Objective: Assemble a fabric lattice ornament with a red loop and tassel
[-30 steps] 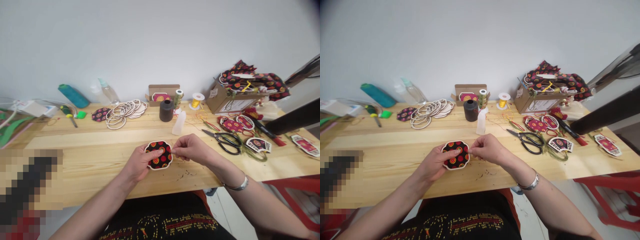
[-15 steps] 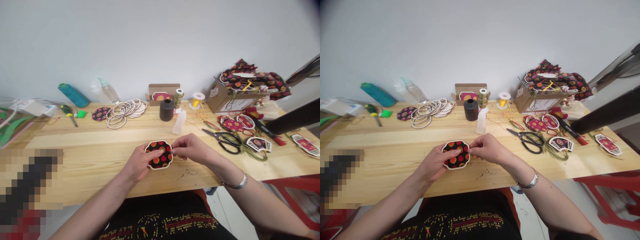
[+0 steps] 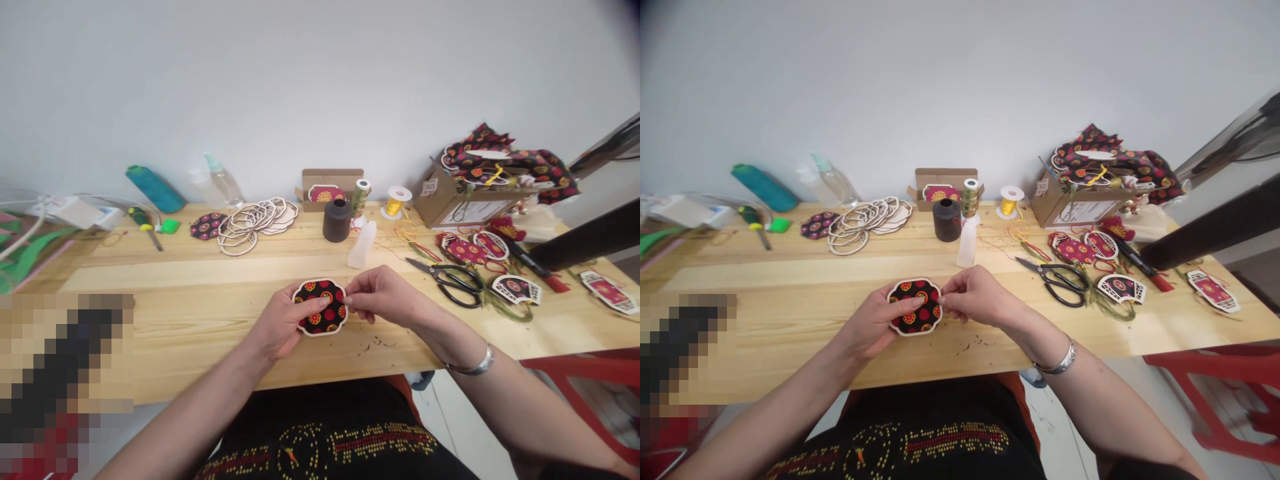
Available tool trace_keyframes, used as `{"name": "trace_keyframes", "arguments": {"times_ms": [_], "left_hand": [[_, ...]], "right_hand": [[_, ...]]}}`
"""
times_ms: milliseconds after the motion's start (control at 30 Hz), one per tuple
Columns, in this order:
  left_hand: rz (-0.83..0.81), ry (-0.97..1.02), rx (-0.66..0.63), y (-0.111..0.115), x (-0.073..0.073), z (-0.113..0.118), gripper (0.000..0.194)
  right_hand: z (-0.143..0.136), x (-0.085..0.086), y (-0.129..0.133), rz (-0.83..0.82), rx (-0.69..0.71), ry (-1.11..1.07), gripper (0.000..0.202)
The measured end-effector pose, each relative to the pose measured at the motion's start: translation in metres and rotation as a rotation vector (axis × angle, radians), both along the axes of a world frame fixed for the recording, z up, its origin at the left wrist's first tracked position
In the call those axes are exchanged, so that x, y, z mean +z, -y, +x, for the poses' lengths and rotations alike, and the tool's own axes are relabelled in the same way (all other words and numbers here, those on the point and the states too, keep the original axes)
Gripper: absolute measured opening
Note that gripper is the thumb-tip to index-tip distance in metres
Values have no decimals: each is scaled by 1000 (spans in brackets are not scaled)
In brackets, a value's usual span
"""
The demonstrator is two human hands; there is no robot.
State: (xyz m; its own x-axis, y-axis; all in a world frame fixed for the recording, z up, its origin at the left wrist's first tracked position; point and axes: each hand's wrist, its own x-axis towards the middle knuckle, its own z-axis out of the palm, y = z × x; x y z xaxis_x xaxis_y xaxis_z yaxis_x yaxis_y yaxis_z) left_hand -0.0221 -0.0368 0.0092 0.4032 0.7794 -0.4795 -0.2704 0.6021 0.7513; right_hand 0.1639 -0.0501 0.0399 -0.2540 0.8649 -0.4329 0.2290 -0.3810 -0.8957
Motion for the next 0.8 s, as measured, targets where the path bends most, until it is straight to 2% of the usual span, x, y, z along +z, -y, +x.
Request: {"name": "trace_keyframes", "arguments": {"times_ms": [100,267,367,467,600,700,800], "left_hand": [[-17,45,16,-1,5,-3,42],[-8,57,-27,-9,12,-11,37],[55,-69,-125,-18,15,-16,38],[163,-224,-288,-26,20,-19,40],[343,-377,-463,-33,23,-17,32],[403,-449,-536,-34,22,-17,24],[378,-465,-539,-33,19,-20,21]], "right_hand": [[-2,3,0,-5,-8,1,9],[-1,5,-2,2,7,7,6],[0,6,-4,4,64,26,7],[-2,6,-7,6,120,58,8],[-6,2,-10,41,162,82,8],[-9,0,-12,50,180,94,8],[-13,0,-13,49,186,93,9]]}}
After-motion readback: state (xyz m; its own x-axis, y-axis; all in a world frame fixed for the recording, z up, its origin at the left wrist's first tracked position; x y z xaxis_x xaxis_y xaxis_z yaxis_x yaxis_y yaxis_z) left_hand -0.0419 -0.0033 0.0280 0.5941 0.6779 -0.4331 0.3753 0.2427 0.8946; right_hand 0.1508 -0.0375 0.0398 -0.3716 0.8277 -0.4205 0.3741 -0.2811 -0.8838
